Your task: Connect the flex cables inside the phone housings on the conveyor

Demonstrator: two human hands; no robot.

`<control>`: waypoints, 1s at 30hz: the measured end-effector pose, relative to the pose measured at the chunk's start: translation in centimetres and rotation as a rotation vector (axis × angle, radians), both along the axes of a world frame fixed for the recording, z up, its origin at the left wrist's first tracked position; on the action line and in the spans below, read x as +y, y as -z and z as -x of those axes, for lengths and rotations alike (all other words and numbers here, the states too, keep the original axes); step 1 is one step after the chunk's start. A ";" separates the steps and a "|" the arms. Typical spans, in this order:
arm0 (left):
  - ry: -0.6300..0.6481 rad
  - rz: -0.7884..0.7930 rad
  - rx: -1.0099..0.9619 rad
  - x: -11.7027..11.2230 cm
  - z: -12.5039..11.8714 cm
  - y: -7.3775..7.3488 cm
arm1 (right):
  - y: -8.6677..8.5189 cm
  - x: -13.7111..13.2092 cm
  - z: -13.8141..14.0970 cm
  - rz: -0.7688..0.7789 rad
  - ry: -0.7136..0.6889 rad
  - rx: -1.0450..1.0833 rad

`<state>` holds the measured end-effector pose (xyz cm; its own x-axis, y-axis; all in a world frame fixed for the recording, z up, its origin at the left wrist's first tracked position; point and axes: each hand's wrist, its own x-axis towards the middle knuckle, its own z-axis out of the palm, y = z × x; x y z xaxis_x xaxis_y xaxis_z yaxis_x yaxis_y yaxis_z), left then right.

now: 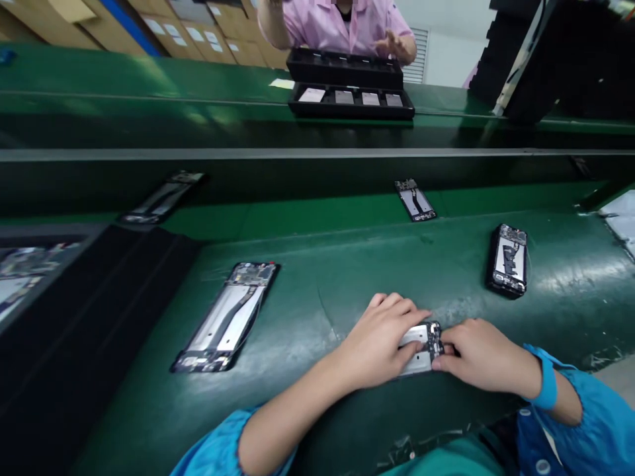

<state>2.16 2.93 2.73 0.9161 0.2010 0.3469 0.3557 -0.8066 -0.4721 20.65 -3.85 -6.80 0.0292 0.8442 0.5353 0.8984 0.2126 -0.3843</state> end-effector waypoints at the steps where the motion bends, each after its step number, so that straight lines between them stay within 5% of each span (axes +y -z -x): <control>1: 0.033 0.003 -0.005 0.2 -0.2 0.3 | 0.3 -0.2 0.3 0.019 -0.006 -0.010; 11: 0.314 -0.265 -0.204 1.0 0.5 1.8 | -0.4 -1.1 -0.1 0.059 0.037 0.047; 24: 0.255 -0.213 -0.316 0.8 1.5 3.4 | -0.8 -1.1 0.9 0.096 -0.032 -0.004; 30: 0.274 -0.182 -0.289 1.1 0.8 3.1 | -1.2 -1.3 0.9 0.126 -0.044 0.002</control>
<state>1.40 4.02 -0.37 0.7872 -0.1246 0.6040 0.2781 -0.8024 -0.5280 19.72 -5.12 -5.56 -0.0081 0.9052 0.4249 0.8883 0.2017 -0.4126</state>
